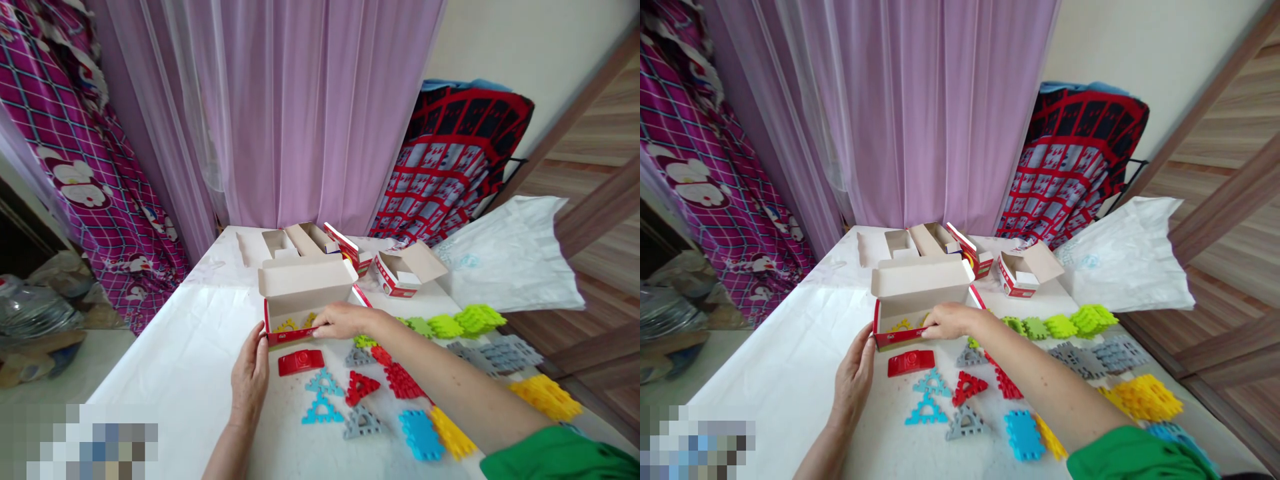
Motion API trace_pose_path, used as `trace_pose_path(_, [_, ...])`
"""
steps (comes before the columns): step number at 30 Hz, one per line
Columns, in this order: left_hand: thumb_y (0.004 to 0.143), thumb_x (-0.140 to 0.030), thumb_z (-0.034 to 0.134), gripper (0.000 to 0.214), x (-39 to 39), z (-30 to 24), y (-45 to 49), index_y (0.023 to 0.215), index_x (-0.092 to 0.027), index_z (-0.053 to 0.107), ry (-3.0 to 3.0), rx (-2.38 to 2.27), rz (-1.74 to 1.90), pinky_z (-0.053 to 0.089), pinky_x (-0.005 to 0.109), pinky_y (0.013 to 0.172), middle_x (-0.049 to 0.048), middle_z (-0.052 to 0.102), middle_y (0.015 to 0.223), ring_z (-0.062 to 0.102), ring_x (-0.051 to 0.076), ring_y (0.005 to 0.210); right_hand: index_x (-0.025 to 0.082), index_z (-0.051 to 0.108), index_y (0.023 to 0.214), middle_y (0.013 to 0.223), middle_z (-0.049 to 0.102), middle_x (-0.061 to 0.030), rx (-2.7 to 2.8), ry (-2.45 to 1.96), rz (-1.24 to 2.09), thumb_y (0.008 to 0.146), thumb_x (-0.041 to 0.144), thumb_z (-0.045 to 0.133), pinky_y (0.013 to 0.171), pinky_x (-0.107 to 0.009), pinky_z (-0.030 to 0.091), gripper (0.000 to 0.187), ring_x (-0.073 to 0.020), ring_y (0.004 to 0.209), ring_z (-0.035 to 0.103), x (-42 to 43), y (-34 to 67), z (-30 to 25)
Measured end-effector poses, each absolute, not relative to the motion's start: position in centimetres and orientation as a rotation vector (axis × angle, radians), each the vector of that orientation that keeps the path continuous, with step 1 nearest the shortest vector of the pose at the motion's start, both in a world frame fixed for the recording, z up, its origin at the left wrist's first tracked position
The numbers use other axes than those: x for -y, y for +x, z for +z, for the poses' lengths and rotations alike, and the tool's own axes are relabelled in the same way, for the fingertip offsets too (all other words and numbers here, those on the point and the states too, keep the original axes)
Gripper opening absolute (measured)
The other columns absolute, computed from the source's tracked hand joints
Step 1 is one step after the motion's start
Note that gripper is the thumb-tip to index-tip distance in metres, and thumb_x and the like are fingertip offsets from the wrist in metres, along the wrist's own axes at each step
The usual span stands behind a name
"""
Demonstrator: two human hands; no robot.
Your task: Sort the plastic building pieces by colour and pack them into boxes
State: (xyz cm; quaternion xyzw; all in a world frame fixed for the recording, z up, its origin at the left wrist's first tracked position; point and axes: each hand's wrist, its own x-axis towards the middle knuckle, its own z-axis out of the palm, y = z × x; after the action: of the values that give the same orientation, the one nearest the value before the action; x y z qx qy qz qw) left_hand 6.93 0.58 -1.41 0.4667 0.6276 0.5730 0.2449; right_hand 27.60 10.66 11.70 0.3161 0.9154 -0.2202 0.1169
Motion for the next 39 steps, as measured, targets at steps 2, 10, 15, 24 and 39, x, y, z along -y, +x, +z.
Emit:
trace_pose_path(2, [0.091, -0.045, 0.046, 0.044, -0.6, -1.4, 7.0, 0.127, -0.024, 0.059, 1.288, -1.681, 1.562, 0.053, 0.035, 0.095, 0.0049, 0.068, 0.122, 0.063, 0.021, 0.113, 0.017, 0.075, 0.089, 0.069, 0.066, -0.0009, -2.68, 0.958, -0.583, 0.093, 0.031, 0.049, 0.057, -0.023, 0.03, 0.03, -0.0106, 0.059, 0.047, -10.5, 27.4, 11.7])
trace_pose_path(10, [0.092, -0.043, 0.048, 0.051, -0.9, -2.7, 6.9, 0.14, -0.027, 0.047, 1.326, -1.611, 1.615, 0.048, 0.035, 0.103, 0.0055, 0.055, 0.141, 0.058, 0.02, 0.122, 0.02, 0.075, 0.095, 0.083, 0.073, -0.0042, -2.711, 0.956, -0.529, 0.095, 0.034, 0.047, 0.057, -0.024, 0.029, 0.031, -0.0127, 0.066, 0.057, -9.8, 26.6, 11.2])
trace_pose_path(15, [0.092, -0.042, 0.049, 0.05, -0.8, -2.3, 6.8, 0.139, -0.026, 0.047, 1.37, -1.633, 1.617, 0.047, 0.037, 0.104, 0.0059, 0.057, 0.138, 0.058, 0.02, 0.122, 0.022, 0.074, 0.099, 0.094, 0.075, -0.0045, -2.775, 0.891, -0.445, 0.096, 0.032, 0.046, 0.061, -0.025, 0.032, 0.03, -0.0155, 0.08, 0.064, -9.1, 26.4, 10.7])
trace_pose_path(24, [0.092, -0.033, 0.051, 0.051, -0.5, -1.6, 6.9, 0.141, -0.025, 0.045, 1.714, -1.686, 1.618, 0.041, 0.04, 0.111, 0.0095, 0.044, 0.149, 0.044, 0.023, 0.136, 0.026, 0.072, 0.109, 0.107, 0.074, -0.0044, -2.789, 0.852, -0.392, 0.096, 0.035, 0.044, 0.07, -0.025, 0.04, 0.032, -0.0183, 0.094, 0.067, -8.3, 26.4, 10.5])
trace_pose_path(39, [0.091, -0.036, 0.05, 0.034, -0.6, -1.7, 7.0, 0.121, -0.024, 0.058, 1.693, -1.748, 1.595, 0.047, 0.037, 0.104, 0.0096, 0.048, 0.143, 0.054, 0.022, 0.125, 0.025, 0.076, 0.097, 0.094, 0.076, -0.002, -2.53, 1.694, -0.147, 0.084, 0.028, 0.053, 0.073, -0.025, 0.044, 0.026, -0.0193, 0.088, 0.066, -13.7, 42.1, 15.8])
